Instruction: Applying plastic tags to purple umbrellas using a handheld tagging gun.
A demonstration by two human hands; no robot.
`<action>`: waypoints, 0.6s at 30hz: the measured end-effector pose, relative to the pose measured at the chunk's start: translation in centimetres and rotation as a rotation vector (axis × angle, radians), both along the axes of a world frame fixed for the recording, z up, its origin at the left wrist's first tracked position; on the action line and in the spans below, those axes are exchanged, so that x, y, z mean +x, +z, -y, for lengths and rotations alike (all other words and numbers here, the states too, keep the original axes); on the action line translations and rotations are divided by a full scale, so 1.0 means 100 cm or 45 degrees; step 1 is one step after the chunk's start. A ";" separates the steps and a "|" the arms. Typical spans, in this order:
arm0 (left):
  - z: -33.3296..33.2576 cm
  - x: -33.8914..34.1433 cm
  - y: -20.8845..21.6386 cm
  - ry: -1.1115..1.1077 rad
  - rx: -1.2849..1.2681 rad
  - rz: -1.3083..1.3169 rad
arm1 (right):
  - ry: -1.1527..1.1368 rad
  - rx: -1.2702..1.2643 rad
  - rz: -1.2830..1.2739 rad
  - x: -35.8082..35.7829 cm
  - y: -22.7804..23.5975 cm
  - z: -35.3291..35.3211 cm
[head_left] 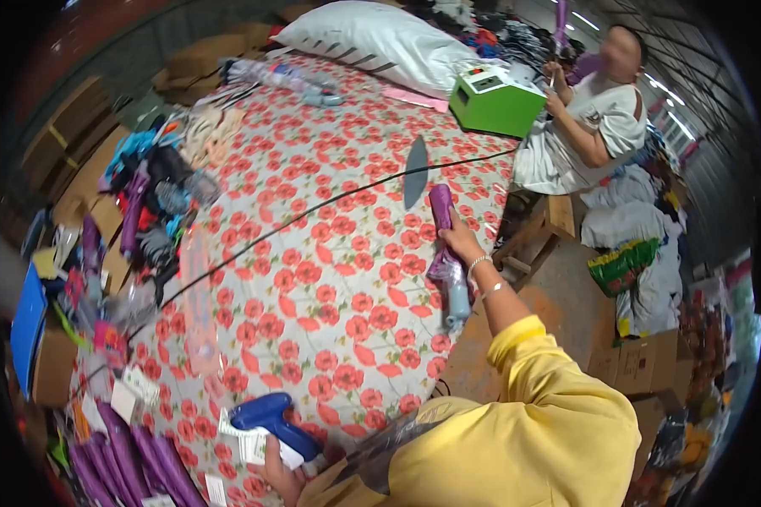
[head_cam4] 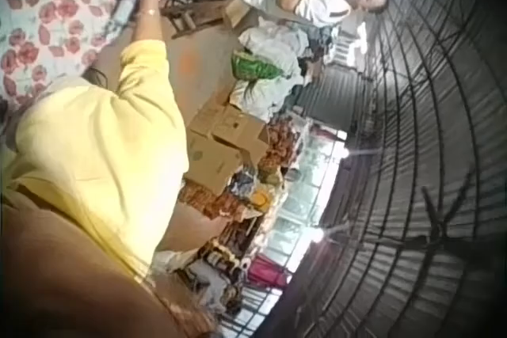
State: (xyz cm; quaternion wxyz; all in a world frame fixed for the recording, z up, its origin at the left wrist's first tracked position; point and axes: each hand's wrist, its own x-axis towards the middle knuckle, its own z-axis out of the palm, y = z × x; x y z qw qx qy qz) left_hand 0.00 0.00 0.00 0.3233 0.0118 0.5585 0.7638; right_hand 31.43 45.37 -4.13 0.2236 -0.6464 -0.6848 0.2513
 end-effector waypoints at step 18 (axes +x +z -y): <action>-0.071 -0.002 -0.025 0.267 0.031 -0.037 | 0.148 -0.072 -0.122 -0.090 0.052 -0.047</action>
